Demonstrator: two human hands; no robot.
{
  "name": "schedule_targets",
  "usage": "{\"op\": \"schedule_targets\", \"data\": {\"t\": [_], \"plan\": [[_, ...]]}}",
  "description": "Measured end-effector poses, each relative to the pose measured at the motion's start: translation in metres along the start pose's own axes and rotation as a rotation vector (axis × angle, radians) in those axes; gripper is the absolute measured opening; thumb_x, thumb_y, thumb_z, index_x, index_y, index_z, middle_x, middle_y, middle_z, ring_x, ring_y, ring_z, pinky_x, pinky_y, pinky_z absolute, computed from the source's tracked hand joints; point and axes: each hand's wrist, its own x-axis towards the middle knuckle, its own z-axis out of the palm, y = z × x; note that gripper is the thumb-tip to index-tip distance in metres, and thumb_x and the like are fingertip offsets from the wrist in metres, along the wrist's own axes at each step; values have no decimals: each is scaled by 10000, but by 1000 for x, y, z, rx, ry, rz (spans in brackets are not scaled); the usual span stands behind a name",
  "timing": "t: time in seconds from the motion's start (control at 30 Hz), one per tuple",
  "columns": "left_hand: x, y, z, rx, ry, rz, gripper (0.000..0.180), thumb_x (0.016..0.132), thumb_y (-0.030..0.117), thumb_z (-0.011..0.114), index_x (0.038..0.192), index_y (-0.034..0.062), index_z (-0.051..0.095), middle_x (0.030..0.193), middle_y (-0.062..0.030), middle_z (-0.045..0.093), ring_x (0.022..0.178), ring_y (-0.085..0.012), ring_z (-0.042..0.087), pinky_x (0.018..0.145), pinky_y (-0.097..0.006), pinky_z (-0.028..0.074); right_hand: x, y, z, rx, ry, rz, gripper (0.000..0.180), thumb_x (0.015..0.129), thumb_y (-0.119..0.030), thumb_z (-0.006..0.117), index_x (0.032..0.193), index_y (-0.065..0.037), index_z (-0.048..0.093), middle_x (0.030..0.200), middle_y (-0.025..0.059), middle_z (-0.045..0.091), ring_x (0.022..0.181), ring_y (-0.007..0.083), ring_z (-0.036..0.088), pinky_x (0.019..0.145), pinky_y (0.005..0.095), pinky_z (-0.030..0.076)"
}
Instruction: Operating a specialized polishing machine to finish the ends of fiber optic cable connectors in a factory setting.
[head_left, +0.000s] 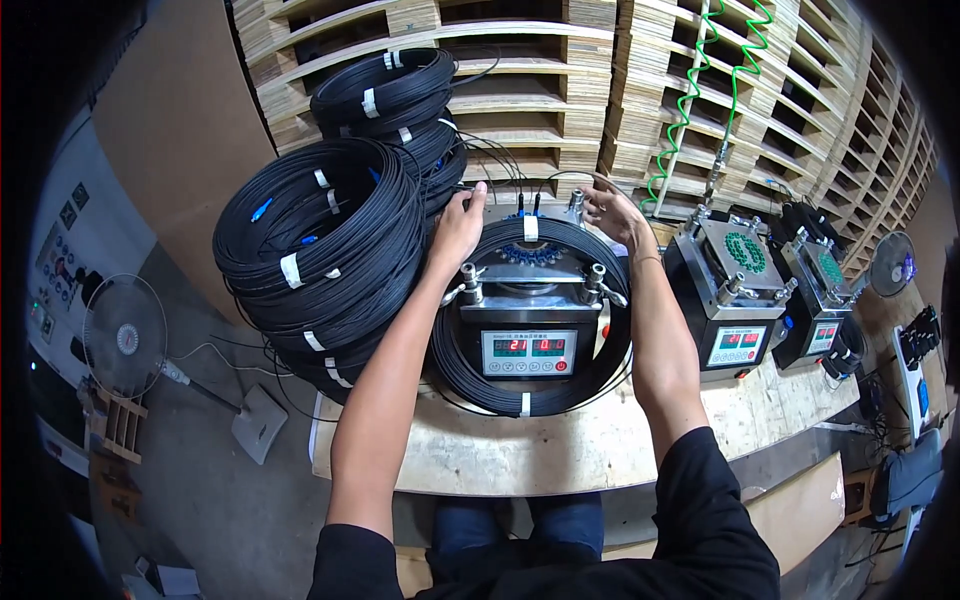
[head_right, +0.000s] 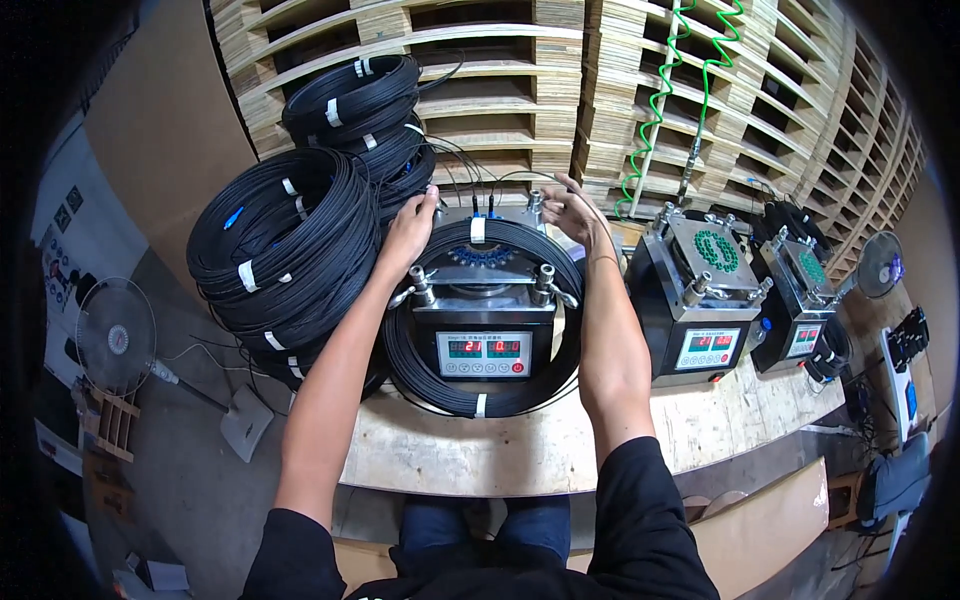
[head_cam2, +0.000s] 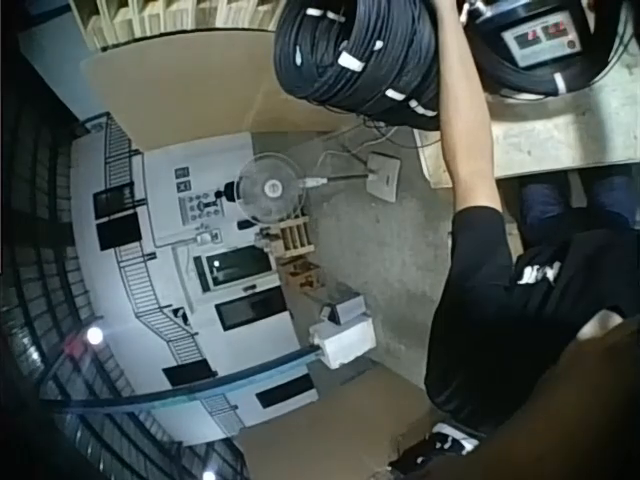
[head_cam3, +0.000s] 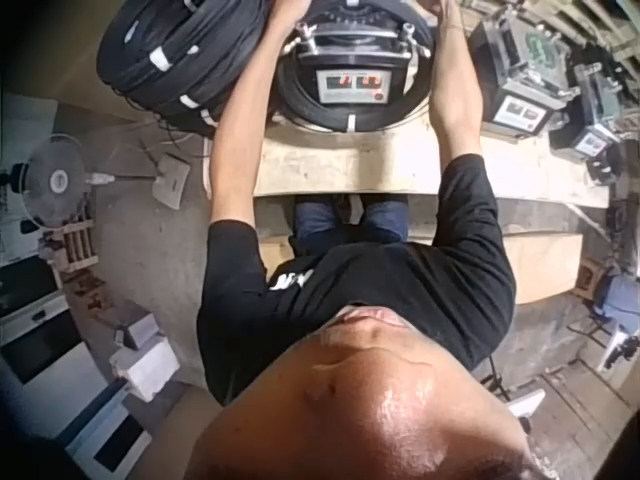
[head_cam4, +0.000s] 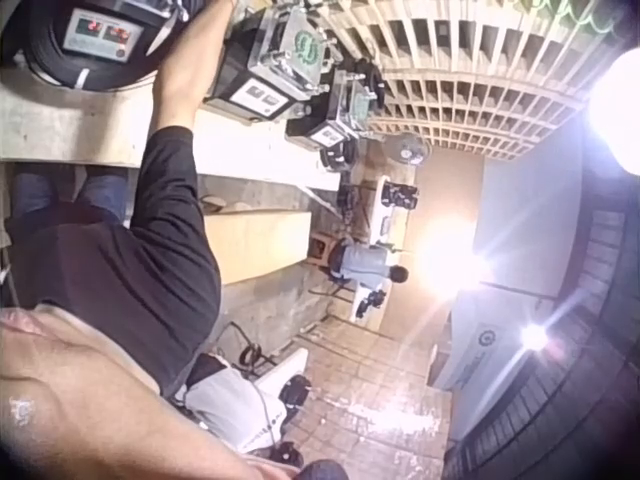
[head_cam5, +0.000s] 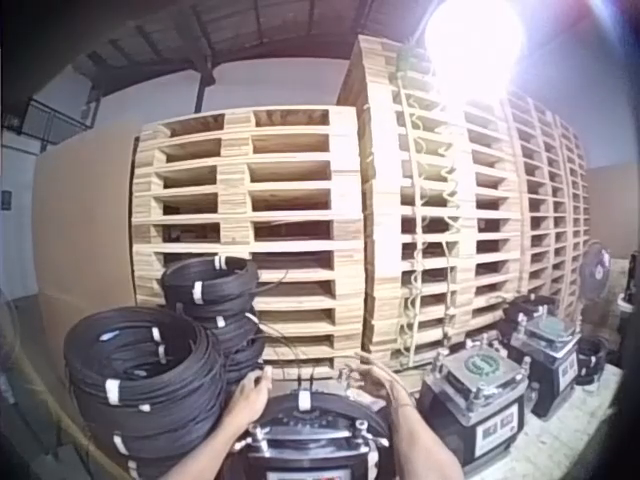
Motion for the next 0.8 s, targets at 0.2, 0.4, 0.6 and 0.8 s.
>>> {"op": "schedule_targets", "data": {"t": [0.2, 0.4, 0.6, 0.8], "plan": [[-2, 10, 8, -51, -28, 19, 825, 963, 694, 372, 1395, 4, 508, 1360, -300, 553, 1306, -437, 499, 1093, -477, 386, 40, -4, -29, -457, -20, -58, 244, 937, -262, 702, 1047, -84, 577, 667, -17, 450, 579, 112, 392, 591, 293, 409], [-4, 7, 5, -28, -9, 14, 827, 964, 686, 387, 1392, -13, 500, 1358, -307, 550, 1302, -447, 500, 1097, -464, 383, 11, -16, -3, -505, 173, 73, 232, 955, -105, 603, 1177, -36, 609, 771, 17, 546, 614, 119, 480, 645, 321, 478], [-3, 11, 9, -64, -11, 22, 820, 961, 674, 407, 1403, -13, 483, 1368, -321, 534, 1315, -449, 486, 1105, -462, 372, 30, -15, -35, -371, 43, -139, 423, 922, -115, 623, 1280, 96, 541, 910, 118, 641, 735, 191, 617, 649, 352, 544], [-3, 3, 0, -52, -5, -7, 834, 959, 668, 418, 1453, -4, 423, 1411, -326, 493, 1328, -461, 469, 1118, -465, 358, 23, -2, 41, -1623, 246, -187, 526, 816, -430, 701, 933, 82, 699, 1047, 297, 706, 1015, 388, 700, 826, 433, 547]]}}
